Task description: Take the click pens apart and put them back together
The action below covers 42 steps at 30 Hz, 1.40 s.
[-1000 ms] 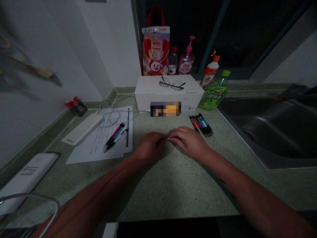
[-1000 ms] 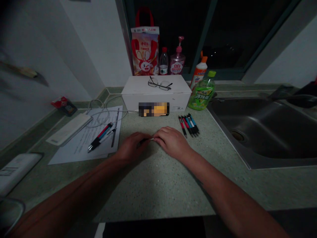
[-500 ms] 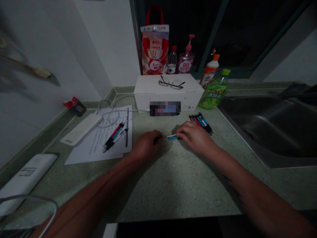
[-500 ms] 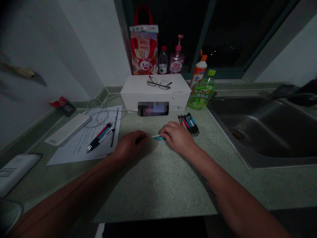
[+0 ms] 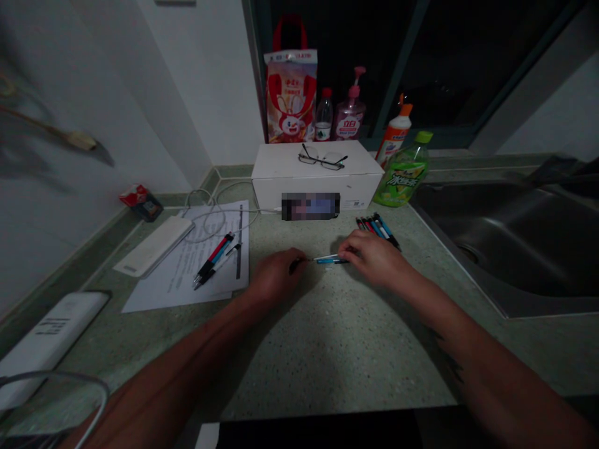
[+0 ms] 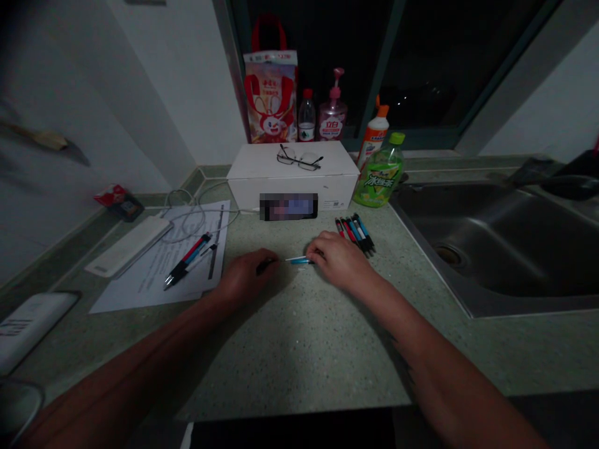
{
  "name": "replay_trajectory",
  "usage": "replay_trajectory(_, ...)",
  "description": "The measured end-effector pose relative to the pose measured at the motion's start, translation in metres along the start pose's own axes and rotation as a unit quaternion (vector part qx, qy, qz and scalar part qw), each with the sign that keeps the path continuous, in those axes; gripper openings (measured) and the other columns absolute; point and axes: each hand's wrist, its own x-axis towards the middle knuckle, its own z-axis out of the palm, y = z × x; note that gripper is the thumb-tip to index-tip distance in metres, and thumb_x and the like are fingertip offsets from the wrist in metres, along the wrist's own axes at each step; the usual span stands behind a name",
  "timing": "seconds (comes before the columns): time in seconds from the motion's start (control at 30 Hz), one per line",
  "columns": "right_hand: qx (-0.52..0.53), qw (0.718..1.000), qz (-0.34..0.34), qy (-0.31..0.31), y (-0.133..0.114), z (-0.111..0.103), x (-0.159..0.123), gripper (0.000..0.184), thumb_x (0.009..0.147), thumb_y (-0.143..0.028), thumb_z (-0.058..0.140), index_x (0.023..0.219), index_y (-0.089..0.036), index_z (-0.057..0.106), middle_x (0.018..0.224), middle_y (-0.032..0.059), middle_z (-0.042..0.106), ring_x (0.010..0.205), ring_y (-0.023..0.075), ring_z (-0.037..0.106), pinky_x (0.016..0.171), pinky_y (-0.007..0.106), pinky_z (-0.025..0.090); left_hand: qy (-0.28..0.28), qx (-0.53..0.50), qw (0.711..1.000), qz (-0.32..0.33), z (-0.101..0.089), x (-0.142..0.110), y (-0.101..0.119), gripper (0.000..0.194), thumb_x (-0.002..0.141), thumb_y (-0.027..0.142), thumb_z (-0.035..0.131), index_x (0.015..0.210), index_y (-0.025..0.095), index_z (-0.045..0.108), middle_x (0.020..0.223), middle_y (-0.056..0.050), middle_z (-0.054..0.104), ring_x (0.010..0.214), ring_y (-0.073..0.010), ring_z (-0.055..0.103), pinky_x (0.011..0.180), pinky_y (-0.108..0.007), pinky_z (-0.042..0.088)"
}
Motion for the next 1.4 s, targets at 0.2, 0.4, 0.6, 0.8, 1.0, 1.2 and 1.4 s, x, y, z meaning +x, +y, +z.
replay_trajectory(0.2, 0.017, 0.998, 0.028, -0.045, 0.024, -0.011, -0.001, 0.015, 0.089, -0.012, 0.062, 0.087, -0.021, 0.074, 0.087, 0.0044, 0.069, 0.081, 0.0197, 0.064, 0.072, 0.031, 0.047, -0.006, 0.049, 0.999, 0.011, 0.000, 0.001, -0.003, 0.023, 0.098, 0.029, 0.056, 0.110, 0.022, 0.073, 0.102, -0.008, 0.078, 0.090, -0.0259, 0.071, 0.078, -0.036, 0.049)
replay_trajectory(0.4, 0.076, 0.990, 0.035, -0.113, 0.022, -0.009, -0.003, 0.013, 0.086, -0.014, 0.064, 0.084, -0.022, 0.075, 0.079, 0.0014, 0.069, 0.068, 0.0158, 0.062, 0.062, 0.027, 0.046, -0.045, 0.062, 0.997, 0.033, 0.001, 0.001, -0.003, 0.024, 0.099, 0.029, 0.054, 0.105, 0.024, 0.076, 0.103, -0.009, 0.077, 0.092, -0.0278, 0.070, 0.080, -0.039, 0.049)
replay_trajectory(0.6, 0.039, 0.989, 0.036, -0.141, 0.002, 0.002, -0.005, 0.010, 0.086, -0.015, 0.068, 0.083, -0.023, 0.075, 0.080, 0.0017, 0.071, 0.068, 0.0160, 0.063, 0.061, 0.027, 0.043, -0.014, 0.028, 0.999, 0.022, -0.002, 0.000, -0.006, 0.026, 0.100, 0.033, 0.055, 0.108, 0.024, 0.078, 0.105, -0.009, 0.076, 0.095, -0.0264, 0.068, 0.085, -0.039, 0.051)
replay_trajectory(0.8, -0.007, 0.990, 0.050, -0.134, -0.007, 0.004, -0.004, 0.007, 0.087, -0.022, 0.072, 0.080, -0.023, 0.071, 0.081, 0.0013, 0.071, 0.069, 0.0169, 0.063, 0.060, 0.028, 0.040, 0.014, 0.012, 1.000, 0.013, -0.004, 0.000, -0.004, 0.035, 0.103, 0.029, 0.047, 0.125, 0.019, 0.072, 0.108, -0.010, 0.072, 0.095, -0.0251, 0.068, 0.085, -0.037, 0.051)
replay_trajectory(1.0, 0.050, 0.998, 0.018, -0.036, -0.017, 0.003, -0.003, 0.013, 0.089, -0.023, 0.074, 0.102, -0.022, 0.072, 0.092, 0.0025, 0.071, 0.079, 0.0172, 0.065, 0.066, 0.028, 0.044, -0.017, -0.074, 0.996, 0.056, -0.004, -0.006, 0.004, 0.042, 0.101, 0.024, 0.048, 0.141, 0.019, 0.060, 0.113, -0.011, 0.073, 0.102, -0.0239, 0.068, 0.091, -0.037, 0.052)
replay_trajectory(1.2, 0.089, 0.993, -0.068, -0.031, -0.024, 0.015, -0.006, 0.014, 0.092, -0.016, 0.069, 0.105, -0.022, 0.069, 0.096, 0.0021, 0.070, 0.082, 0.0162, 0.065, 0.070, 0.028, 0.043, -0.064, -0.211, 0.974, 0.054, 0.009, -0.007, 0.002, 0.037, 0.095, 0.026, 0.060, 0.132, 0.019, 0.060, 0.105, -0.007, 0.079, 0.096, -0.0232, 0.073, 0.087, -0.037, 0.056)
replay_trajectory(1.4, 0.080, 0.996, -0.031, -0.013, -0.018, 0.011, -0.004, 0.013, 0.102, -0.025, 0.055, 0.098, -0.020, 0.067, 0.094, 0.0052, 0.071, 0.084, 0.0195, 0.065, 0.073, 0.031, 0.044, 0.024, -0.182, 0.983, 0.030, 0.004, -0.004, 0.000, 0.021, 0.093, 0.024, 0.064, 0.113, 0.019, 0.070, 0.102, -0.006, 0.078, 0.089, -0.0205, 0.071, 0.080, -0.033, 0.055)
